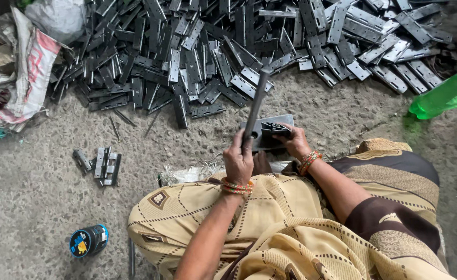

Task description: The person sits on the ground and assembles metal hinges by placing them on a metal block and striking them with a cylindrical metal rod. They repeatedly pick up hinge parts, position them on the block, and use the rod to press or shape them before discarding the finished pieces.

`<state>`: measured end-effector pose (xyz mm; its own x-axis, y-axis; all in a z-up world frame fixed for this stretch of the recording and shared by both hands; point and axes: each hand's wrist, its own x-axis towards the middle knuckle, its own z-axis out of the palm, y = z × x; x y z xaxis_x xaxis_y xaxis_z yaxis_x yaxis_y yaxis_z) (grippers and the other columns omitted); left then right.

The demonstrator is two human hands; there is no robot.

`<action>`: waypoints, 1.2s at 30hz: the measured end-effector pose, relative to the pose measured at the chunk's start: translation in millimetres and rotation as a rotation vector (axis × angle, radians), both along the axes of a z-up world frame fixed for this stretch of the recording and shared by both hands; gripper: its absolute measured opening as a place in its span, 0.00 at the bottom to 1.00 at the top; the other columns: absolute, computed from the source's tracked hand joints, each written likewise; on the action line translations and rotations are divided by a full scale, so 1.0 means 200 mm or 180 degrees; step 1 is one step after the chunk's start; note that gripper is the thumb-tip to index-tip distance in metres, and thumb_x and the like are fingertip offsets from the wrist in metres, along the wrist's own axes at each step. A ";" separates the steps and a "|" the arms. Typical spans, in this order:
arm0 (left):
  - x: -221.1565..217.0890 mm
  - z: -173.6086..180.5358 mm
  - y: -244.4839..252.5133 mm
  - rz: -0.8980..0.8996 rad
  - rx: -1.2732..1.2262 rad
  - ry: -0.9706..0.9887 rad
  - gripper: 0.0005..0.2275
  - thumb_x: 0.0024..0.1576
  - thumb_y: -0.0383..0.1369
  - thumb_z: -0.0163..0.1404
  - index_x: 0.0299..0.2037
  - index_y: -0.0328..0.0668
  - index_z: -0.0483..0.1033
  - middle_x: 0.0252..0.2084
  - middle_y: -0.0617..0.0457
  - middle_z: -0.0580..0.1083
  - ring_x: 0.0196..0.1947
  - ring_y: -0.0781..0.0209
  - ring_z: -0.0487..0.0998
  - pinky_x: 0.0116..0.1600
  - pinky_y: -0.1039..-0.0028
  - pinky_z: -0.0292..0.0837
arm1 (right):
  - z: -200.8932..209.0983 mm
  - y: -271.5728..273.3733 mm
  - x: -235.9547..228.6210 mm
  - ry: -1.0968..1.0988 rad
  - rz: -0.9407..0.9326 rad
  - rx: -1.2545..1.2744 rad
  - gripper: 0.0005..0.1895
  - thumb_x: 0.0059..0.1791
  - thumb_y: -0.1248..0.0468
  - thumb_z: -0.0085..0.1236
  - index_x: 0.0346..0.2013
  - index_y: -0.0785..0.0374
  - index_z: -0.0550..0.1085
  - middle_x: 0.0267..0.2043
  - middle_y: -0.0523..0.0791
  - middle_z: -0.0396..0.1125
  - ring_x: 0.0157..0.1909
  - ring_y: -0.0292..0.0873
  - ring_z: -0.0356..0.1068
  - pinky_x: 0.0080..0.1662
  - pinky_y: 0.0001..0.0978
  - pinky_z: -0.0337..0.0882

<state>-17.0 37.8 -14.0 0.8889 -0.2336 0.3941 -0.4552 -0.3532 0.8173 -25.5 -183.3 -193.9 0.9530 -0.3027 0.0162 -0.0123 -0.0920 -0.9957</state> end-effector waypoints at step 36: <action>0.59 -0.85 0.19 0.1816 0.1903 0.2213 0.13 0.57 0.39 0.56 0.49 0.45 0.77 0.49 0.39 0.76 0.48 0.37 0.79 0.50 0.52 0.74 | -0.01 -0.03 -0.01 0.0052 0.0033 -0.0374 0.20 0.46 0.76 0.65 0.53 0.64 0.78 0.44 0.38 0.76 0.45 0.29 0.69 0.50 0.25 0.73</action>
